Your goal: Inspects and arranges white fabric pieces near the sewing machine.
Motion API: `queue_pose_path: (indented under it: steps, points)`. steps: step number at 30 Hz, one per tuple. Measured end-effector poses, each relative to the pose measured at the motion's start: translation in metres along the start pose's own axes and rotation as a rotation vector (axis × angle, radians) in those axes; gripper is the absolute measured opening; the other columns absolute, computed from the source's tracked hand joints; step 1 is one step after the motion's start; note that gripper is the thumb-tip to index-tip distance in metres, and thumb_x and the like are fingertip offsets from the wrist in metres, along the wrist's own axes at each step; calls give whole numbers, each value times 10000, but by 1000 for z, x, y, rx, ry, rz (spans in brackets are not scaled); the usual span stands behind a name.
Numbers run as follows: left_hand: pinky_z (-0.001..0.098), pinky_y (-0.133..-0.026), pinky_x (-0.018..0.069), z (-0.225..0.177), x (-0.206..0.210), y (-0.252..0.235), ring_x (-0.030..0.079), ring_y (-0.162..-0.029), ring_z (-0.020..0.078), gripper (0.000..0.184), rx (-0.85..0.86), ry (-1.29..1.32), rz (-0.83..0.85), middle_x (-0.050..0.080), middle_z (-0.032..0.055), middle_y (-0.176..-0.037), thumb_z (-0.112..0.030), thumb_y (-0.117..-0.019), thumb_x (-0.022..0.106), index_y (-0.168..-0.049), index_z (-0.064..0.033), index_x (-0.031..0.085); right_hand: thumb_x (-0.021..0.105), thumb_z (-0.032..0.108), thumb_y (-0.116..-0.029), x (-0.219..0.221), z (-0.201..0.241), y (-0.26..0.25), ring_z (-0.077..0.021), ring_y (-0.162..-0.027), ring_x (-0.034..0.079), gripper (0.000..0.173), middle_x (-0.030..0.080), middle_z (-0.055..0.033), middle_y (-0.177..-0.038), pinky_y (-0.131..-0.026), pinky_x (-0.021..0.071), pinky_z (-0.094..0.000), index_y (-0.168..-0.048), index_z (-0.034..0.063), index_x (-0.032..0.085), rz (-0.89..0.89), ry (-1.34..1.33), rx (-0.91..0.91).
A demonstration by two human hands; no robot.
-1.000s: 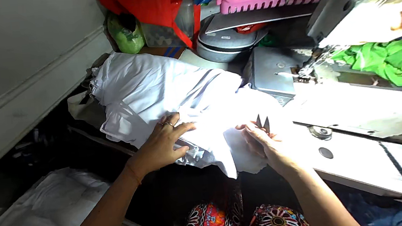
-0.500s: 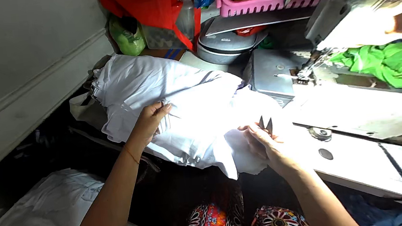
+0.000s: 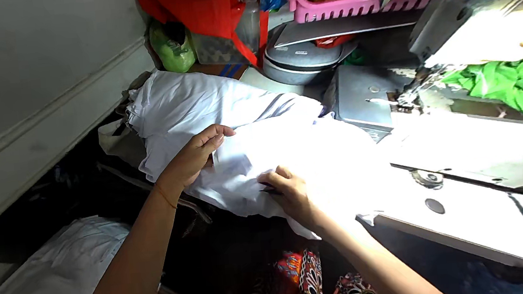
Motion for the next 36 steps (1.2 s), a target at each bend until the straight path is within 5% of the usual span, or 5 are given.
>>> queue_pose_path:
  steps: [7, 12, 19, 24, 36]
  points:
    - [322, -861, 591, -30, -9, 4, 686, -1054, 142, 410, -15, -10, 90, 625, 60, -1328, -144, -1100, 343, -1493, -192, 449, 669, 46, -863, 0, -9, -6, -122, -794, 668, 140, 690, -55, -855, -724, 556, -284, -978, 57, 749, -90, -122, 26]
    - [413, -1118, 468, -39, -9, 16, 580, -1318, 218, 535, 247, 155, 238, 591, 67, -1446, -221, -1092, 380, -1602, -154, 231, 625, 136, -979, -26, 0, -17, 30, -585, 507, 113, 588, 49, -695, -566, 446, -143, -996, 54, 700, -47, -350, 173]
    - [365, -1065, 486, -8, -34, 33, 552, -1318, 173, 537, 300, -312, -160, 574, 53, -1456, -70, -982, 463, -1518, -79, 443, 559, 137, -1044, -34, 0, -37, 9, -425, 401, 108, 596, 33, -610, -387, 292, -135, -1047, 128, 666, -79, -778, 445]
    - [640, -1164, 280, 29, -26, 29, 390, -1466, 334, 634, 278, -870, -263, 498, 102, -1542, -311, -898, 745, -1470, -114, 555, 520, 191, -1076, -28, -1, -39, 14, -387, 328, 143, 669, -13, -706, -363, 259, -132, -1046, 124, 643, -131, -1002, 624]
    - [673, -1079, 300, 24, -11, 11, 574, -1301, 273, 281, 300, -840, -285, 714, 53, -1259, -296, -970, 679, -1152, -100, 765, 493, 206, -1088, -23, 9, -46, 26, -375, 334, 135, 726, -5, -785, -359, 268, -131, -1118, 155, 614, -216, -970, 616]
Point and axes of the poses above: each hand's wrist, its own y-axis away from the middle knuckle, its own x-axis out of the palm, z = x × y, the point moved 1 cm from there along -y, towards the middle knuckle
